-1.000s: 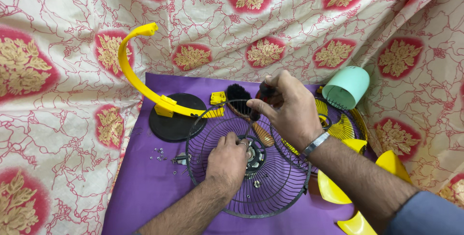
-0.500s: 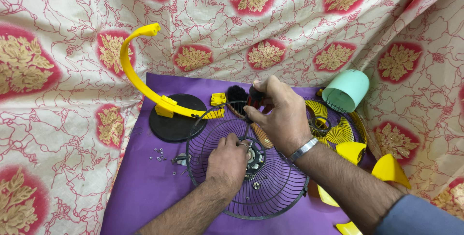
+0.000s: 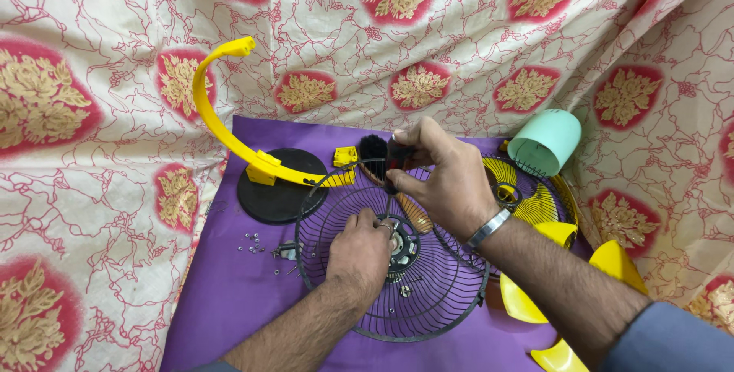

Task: The person assembles an electric fan by securing the motor housing with a screwdriver, attaching the yellow fan blades, and fitting the front and rear wire cages. The person then places the light green motor cover over the assembly.

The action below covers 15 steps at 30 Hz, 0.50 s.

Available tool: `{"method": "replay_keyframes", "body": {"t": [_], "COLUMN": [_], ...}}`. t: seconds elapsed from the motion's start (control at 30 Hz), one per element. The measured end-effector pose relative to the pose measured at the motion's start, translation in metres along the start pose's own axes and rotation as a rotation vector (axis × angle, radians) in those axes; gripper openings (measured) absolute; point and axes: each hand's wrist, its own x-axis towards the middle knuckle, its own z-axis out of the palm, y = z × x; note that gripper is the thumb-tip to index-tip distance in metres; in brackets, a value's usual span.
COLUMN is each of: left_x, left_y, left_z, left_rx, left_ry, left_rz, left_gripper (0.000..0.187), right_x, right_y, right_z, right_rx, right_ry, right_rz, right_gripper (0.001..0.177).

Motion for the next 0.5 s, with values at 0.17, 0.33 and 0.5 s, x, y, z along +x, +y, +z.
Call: {"method": "replay_keyframes", "body": {"t": [0.17, 0.33, 0.5], "left_x": [0.001, 0.000, 0.005], "left_y": [0.000, 0.000, -0.001], "left_z": [0.001, -0.002, -0.010], "left_rx": [0.011, 0.008, 0.123], "left_ry": [0.019, -0.009, -0.175], "left_rz": [-0.005, 0.006, 0.006], "left_gripper": [0.031, 0.030, 0.034], "right_x": [-0.003, -0.008, -0.017], "right_y": [-0.008, -0.015, 0.003], "right_z": [0.004, -0.007, -0.036], "right_rx": [-0.193, -0.216, -0.077], "right_ry": [0.158, 0.118, 0.251], "right_rz": [0.021, 0.044, 0.354], "right_gripper": [0.046, 0.048, 0.044]}}
